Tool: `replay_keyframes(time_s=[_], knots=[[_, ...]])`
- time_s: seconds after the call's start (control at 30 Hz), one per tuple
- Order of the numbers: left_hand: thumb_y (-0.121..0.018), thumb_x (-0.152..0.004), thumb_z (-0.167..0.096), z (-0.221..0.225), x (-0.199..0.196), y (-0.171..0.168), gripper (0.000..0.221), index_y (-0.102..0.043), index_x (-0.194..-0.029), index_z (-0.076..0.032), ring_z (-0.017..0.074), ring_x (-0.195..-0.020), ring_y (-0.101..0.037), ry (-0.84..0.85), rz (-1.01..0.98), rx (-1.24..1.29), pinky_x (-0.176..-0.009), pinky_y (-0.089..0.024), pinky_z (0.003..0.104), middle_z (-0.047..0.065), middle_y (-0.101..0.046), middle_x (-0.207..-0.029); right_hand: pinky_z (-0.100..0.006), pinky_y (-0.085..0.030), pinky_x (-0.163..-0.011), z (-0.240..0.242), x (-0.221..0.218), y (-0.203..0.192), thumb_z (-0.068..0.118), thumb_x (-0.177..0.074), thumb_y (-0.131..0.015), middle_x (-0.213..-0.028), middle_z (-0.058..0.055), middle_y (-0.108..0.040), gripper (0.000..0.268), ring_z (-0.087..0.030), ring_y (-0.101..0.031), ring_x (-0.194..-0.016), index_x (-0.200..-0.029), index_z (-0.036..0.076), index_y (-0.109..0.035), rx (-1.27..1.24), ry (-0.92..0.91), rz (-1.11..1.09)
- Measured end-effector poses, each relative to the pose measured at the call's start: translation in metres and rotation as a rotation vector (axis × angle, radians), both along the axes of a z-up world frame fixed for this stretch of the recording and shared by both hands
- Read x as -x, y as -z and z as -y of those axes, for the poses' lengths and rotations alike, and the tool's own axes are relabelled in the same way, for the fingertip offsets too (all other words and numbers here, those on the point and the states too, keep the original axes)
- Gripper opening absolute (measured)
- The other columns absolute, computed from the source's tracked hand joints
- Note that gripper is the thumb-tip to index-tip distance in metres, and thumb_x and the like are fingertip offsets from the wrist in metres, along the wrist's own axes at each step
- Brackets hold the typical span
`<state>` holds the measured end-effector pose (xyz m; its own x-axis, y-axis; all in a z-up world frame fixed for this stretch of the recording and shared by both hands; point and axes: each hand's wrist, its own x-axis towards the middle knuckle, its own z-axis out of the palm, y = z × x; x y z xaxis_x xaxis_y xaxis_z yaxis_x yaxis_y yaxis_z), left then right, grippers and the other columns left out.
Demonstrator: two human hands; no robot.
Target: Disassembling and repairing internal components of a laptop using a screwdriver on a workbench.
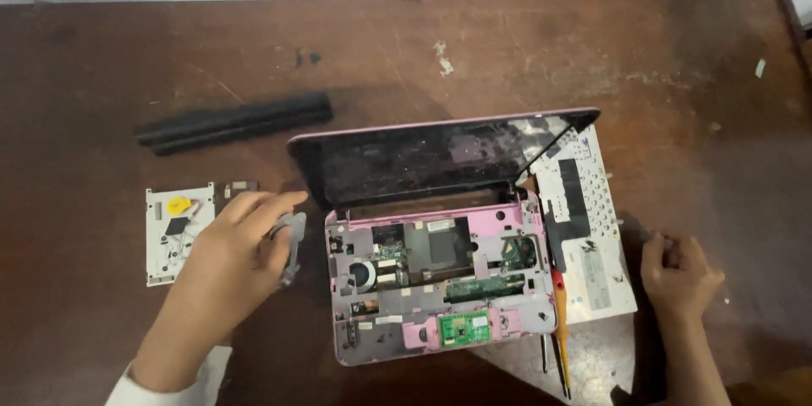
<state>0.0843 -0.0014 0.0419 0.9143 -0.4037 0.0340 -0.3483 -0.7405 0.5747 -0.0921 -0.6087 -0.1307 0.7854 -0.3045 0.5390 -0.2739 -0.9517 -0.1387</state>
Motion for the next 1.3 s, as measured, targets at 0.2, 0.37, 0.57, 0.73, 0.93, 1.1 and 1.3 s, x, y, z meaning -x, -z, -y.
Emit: replay_keyframes(time_s=[0.2, 0.37, 0.57, 0.73, 0.93, 1.1, 1.3], knots=[[-0.068, -0.088, -0.006, -0.017, 0.038, -0.036, 0.033, -0.074, -0.117, -0.020, 0.0112, -0.087, -0.071, -0.012, 0.103, 0.138, -0.074, -0.053, 0.026, -0.002, -0.073, -0.110, -0.039, -0.034, -0.057, -0.011, -0.001, -0.008, 0.008, -0.110, -0.072, -0.064, -0.001, -0.042, 0.036, -0.021, -0.043, -0.055, -0.079, 0.007, -0.055, -0.099, 0.041, -0.008], [-0.070, -0.084, -0.004, -0.010, 0.064, -0.050, 0.030, -0.075, -0.110, -0.018, 0.0080, -0.075, -0.070, 0.038, 0.067, 0.277, -0.062, -0.052, 0.021, -0.002, -0.075, -0.099, -0.043, -0.038, -0.061, -0.001, 0.001, -0.002, 0.008, -0.113, -0.074, -0.067, -0.007, -0.049, 0.043, -0.024, -0.048, -0.060, -0.077, 0.003, -0.051, -0.095, -0.002, 0.030], [-0.073, -0.087, -0.009, 0.010, 0.080, -0.022, 0.023, -0.073, -0.109, -0.014, 0.0095, -0.079, -0.068, -0.053, -0.135, 0.575, -0.070, -0.061, 0.023, -0.002, -0.068, -0.091, -0.041, -0.041, -0.064, 0.008, 0.005, 0.005, 0.007, -0.116, -0.075, -0.071, -0.008, -0.054, 0.039, -0.022, -0.051, -0.063, -0.082, 0.001, -0.057, -0.155, -0.008, 0.035], [-0.077, -0.085, -0.002, 0.025, 0.085, -0.003, 0.026, -0.068, -0.106, -0.014, 0.0106, -0.069, -0.075, -0.189, -0.495, 0.628, -0.059, -0.068, 0.021, 0.000, -0.059, -0.086, -0.040, -0.038, -0.063, 0.005, 0.000, 0.002, 0.005, -0.116, -0.076, -0.068, -0.007, -0.050, 0.047, -0.021, -0.046, -0.061, -0.076, 0.002, -0.051, -0.172, -0.003, 0.042], [-0.075, -0.088, 0.003, 0.044, 0.093, 0.012, 0.027, -0.065, -0.108, -0.013, 0.0121, -0.074, -0.050, -0.201, -0.675, 0.658, -0.065, -0.047, 0.025, 0.001, -0.053, -0.085, -0.038, -0.034, -0.058, -0.009, -0.002, -0.015, 0.002, -0.113, -0.072, -0.063, -0.004, -0.046, 0.049, -0.018, -0.041, -0.056, -0.072, 0.004, -0.044, -0.213, -0.023, 0.015], [-0.071, -0.090, 0.001, 0.064, 0.100, 0.016, 0.021, -0.058, -0.104, -0.009, 0.0134, -0.083, -0.056, 0.002, -0.697, 0.806, -0.067, -0.054, 0.026, 0.003, -0.055, -0.094, -0.036, -0.041, -0.063, -0.004, 0.000, -0.007, 0.004, -0.114, -0.074, -0.070, -0.004, -0.054, 0.028, -0.018, -0.048, -0.061, -0.087, 0.000, -0.065, -0.193, -0.042, 0.031], [-0.069, -0.093, -0.012, 0.096, 0.110, 0.020, 0.019, -0.058, -0.109, -0.013, 0.0133, -0.087, -0.062, 0.023, -0.892, 0.655, -0.076, -0.057, 0.026, 0.003, -0.058, -0.099, -0.036, -0.043, -0.065, -0.004, 0.002, -0.007, 0.006, -0.114, -0.073, -0.072, -0.004, -0.056, 0.019, -0.017, -0.051, -0.063, -0.097, -0.001, -0.071, -0.224, -0.040, 0.028]])
